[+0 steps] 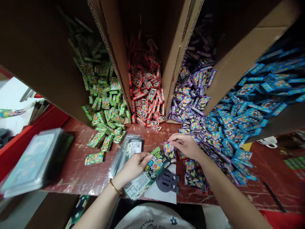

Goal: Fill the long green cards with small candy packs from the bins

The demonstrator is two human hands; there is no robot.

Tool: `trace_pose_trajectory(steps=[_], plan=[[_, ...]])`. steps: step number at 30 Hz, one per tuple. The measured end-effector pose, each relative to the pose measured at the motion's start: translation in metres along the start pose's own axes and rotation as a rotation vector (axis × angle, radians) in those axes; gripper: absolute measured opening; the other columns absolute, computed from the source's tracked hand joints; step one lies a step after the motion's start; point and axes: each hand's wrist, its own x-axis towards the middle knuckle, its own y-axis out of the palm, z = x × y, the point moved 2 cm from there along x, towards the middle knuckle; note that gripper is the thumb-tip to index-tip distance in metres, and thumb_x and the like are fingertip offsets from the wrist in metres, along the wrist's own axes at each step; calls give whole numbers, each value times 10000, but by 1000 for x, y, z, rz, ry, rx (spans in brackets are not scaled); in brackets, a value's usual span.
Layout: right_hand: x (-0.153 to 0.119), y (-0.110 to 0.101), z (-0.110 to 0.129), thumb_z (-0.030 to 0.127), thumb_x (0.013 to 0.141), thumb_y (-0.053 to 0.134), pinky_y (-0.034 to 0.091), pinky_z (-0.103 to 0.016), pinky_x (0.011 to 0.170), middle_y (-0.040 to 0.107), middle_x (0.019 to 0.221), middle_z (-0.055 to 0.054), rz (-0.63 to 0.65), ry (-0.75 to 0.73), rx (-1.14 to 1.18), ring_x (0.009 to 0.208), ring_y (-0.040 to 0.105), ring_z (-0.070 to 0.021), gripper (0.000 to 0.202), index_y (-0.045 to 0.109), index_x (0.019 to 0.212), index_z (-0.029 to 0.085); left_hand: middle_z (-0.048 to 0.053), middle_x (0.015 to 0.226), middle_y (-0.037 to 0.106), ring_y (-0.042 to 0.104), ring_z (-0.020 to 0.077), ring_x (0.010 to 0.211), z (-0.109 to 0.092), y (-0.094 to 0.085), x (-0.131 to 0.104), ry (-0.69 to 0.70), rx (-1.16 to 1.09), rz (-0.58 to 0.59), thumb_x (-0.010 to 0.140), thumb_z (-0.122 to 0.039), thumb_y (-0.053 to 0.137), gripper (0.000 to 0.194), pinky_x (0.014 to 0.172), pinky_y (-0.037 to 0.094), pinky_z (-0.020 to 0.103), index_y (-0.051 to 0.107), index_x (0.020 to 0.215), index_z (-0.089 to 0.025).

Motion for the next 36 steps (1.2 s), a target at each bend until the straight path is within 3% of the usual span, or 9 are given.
trace_pose_trajectory(steps=[6,9,13,19,22,26,28,32,36], plan=[[7,7,14,281,830,575,472,-294,726,651,800,-47,224,-39,-117,771,606,-177,164,706,776,200,28,711,651,544,175,655,-7,6,-5,-14,3,29,858,-476,440,398,620,393,224,666,802,-153],[3,19,10,303,768,646,478,-266,632,611,791,-36,141,10,-65,690,586,-155,126,699,719,200,34,733,667,557,185,679,-3,10,-5,-7,-22,15,849,-473,458,381,635,399,227,670,808,-160],[-18,44,3,350,699,726,492,-283,690,575,883,-49,-170,58,21,784,591,-174,166,677,656,197,25,712,667,555,170,649,5,11,-6,-35,-142,-54,852,-464,463,374,622,402,225,669,809,-155],[-23,42,-21,211,855,533,430,-314,897,556,1097,-74,-20,58,-262,1058,530,-194,141,664,905,214,51,752,707,604,198,700,25,7,-15,-145,-372,-47,808,-505,529,414,673,453,259,697,877,-134],[-3,19,-51,76,652,700,395,-372,914,583,1075,-104,135,195,-585,1074,509,-269,292,649,918,182,59,729,718,618,204,678,35,-1,-19,-234,-441,-98,744,-541,598,440,663,469,267,702,845,-125],[22,9,-74,-27,329,823,384,-397,863,623,863,-89,226,206,-643,949,545,-324,472,626,712,165,69,740,728,634,203,653,35,-7,-21,-283,-581,-208,687,-556,653,464,657,486,274,697,840,-120],[28,11,-75,52,381,844,406,-365,798,620,800,-55,235,193,-623,866,574,-288,486,623,796,175,68,747,728,635,197,652,32,-6,-21,-289,-630,-258,682,-557,657,466,659,486,273,691,843,-120],[26,12,-61,258,756,650,432,-278,650,622,800,-16,173,171,-495,731,595,-191,365,530,1097,202,48,724,722,627,188,645,26,3,-17,-277,-646,-263,709,-554,633,447,658,474,265,681,840,-129],[15,3,-31,323,857,506,467,-256,630,634,841,-17,-39,102,76,718,600,-150,383,460,1218,203,34,749,719,625,186,689,23,17,-12,-228,-652,-274,747,-523,609,393,698,463,261,674,832,-145]])
